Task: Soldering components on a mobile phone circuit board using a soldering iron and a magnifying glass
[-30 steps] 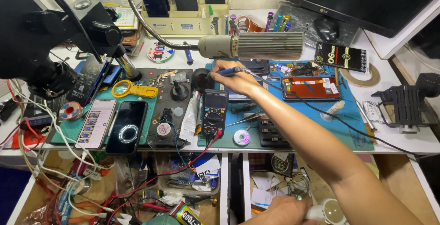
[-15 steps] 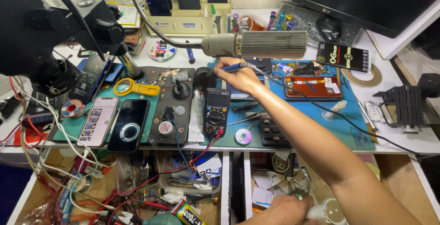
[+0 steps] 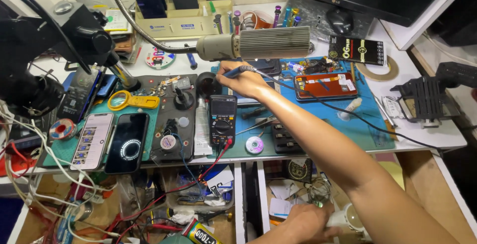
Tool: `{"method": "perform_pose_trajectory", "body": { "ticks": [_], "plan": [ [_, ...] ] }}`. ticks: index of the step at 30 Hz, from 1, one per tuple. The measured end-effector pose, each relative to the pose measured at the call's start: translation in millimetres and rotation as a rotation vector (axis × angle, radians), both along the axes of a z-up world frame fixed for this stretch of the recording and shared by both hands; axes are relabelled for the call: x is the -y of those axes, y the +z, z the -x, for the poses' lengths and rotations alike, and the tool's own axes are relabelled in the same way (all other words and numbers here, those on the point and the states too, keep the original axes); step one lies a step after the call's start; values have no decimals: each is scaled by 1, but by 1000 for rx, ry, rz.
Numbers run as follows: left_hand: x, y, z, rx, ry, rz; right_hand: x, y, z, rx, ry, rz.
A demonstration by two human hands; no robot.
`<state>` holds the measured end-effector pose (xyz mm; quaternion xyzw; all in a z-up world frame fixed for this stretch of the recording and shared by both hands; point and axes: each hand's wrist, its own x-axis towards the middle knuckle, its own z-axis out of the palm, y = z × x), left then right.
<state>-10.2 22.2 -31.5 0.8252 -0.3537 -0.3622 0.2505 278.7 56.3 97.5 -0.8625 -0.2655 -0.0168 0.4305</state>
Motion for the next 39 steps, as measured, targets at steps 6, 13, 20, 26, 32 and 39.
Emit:
{"method": "perform_pose_trajectory", "body": {
  "ticks": [6,13,20,26,32,39],
  "plan": [
    [-1,11,-2,-44,-3,-27,1,2,3,-59,-7,24],
    [-2,7,-1,-4,4,-3,0,7,3,-70,6,89],
    [-2,15,-2,-31,-3,-45,1,3,-2,-23,35,59],
    [-4,16,2,-23,13,-19,0,2,0,-3,52,60],
    [-3,10,0,-17,5,-35,3,15,11,-38,-44,62],
    [-5,14,1,10,-13,-56,40,11,38,299,52,-40]
  ]
}}
